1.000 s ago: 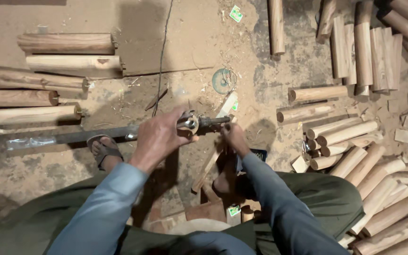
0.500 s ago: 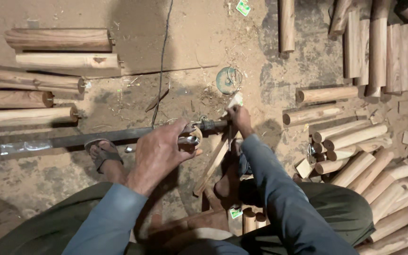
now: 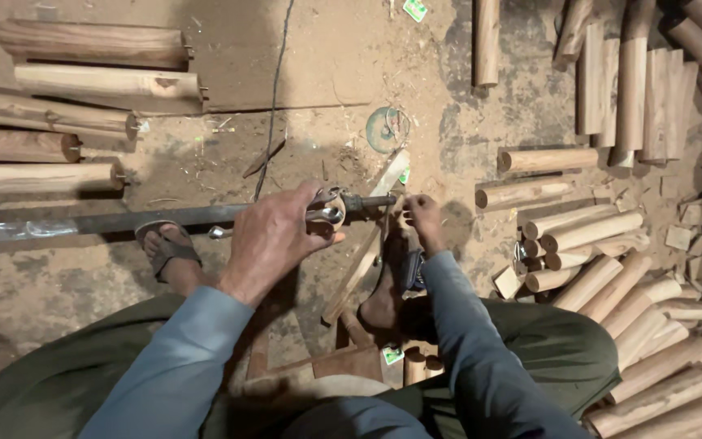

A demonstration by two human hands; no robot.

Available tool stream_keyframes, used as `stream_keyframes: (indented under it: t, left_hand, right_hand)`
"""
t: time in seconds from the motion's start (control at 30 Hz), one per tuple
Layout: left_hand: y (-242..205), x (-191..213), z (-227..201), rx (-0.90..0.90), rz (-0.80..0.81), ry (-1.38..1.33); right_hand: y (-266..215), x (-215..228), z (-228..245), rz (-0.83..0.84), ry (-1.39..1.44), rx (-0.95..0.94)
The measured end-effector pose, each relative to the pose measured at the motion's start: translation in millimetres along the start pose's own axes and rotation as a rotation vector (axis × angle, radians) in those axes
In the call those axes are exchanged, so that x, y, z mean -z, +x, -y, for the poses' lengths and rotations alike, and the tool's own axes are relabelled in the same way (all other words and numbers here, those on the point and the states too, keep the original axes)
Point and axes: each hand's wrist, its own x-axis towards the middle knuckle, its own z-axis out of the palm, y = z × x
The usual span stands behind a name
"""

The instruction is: The person sits on the floor and uses two wrenches to tighten a metal clamp on a lathe. They then insert a wooden dowel into the clamp, tighten it, and remove the dowel. The person repeats this process with another wooden dowel.

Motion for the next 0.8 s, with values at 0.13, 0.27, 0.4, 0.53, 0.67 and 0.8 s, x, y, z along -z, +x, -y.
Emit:
stream_keyframes:
  t: [0.13, 0.27, 0.4, 0.53, 0.67, 0.8]
  left_hand:
    - [6, 0, -1, 0.026, 0.024, 0.009]
    - [12, -2, -1, 0.023, 0.019, 0.004]
    - [8, -6, 4, 0.006, -0.027, -0.001]
    - [10, -10, 6, -0.022, -0.051, -0.017]
    - [12, -18, 7, -0.031, -0.034, -0.053]
    - [16, -24, 7, 0.028, 0.021, 0.012]
  right_hand:
    - [36, -27, -9, 0.065, -0.404, 0.211]
    - [58, -40, -1, 0.054, -0.529, 0.19]
    - [97, -51, 45, -0.096, -0.369, 0.311]
    - [65, -29, 87, -0.068, -0.122, 0.294]
    - [-56, 2, 100, 0.108, -0.322, -0.151]
    - [-144, -29, 129, 0.189, -0.309, 0.353]
